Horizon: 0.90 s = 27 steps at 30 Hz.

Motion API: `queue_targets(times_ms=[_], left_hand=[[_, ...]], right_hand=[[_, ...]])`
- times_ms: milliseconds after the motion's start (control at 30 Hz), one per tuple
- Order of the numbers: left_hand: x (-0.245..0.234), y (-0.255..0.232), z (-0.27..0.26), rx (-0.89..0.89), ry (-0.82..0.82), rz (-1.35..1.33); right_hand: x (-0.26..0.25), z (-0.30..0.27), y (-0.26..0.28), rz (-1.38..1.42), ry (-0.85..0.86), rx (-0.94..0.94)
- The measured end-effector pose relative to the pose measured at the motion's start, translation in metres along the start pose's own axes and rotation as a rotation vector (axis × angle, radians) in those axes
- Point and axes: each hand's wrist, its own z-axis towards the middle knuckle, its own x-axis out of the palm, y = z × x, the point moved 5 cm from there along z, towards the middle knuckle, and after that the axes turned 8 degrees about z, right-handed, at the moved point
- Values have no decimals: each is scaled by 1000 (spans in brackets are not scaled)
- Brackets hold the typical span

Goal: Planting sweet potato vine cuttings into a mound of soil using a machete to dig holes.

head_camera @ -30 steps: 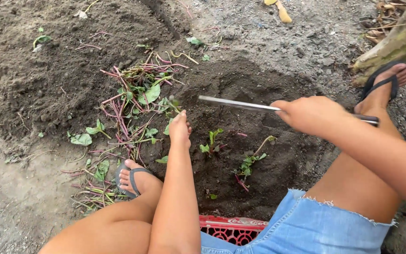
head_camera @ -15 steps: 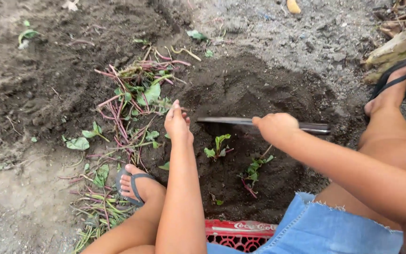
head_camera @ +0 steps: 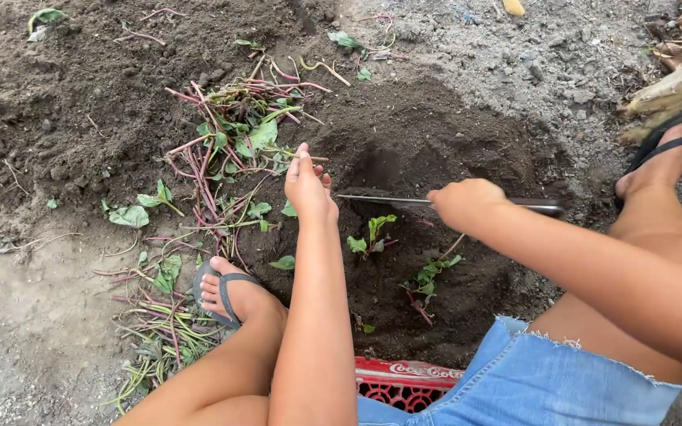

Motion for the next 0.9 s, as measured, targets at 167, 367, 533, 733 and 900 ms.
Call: queue_targets(times_ms=[167, 367, 533, 733, 900], left_hand=[[0, 3, -4, -6, 5, 9], [-2, 5, -1, -17, -1, 26], [-2, 12, 6, -24, -8, 33], [2, 17, 10, -13, -8, 29], [-2, 15, 4, -41, -14, 20]], right_hand=[[-2, -3, -3, -18, -50, 6], [-18, -18, -13, 19, -88, 93], [-44, -34, -17, 194, -74, 136], [7, -1, -2, 5, -44, 22], [-30, -36, -6, 146, 1, 186]])
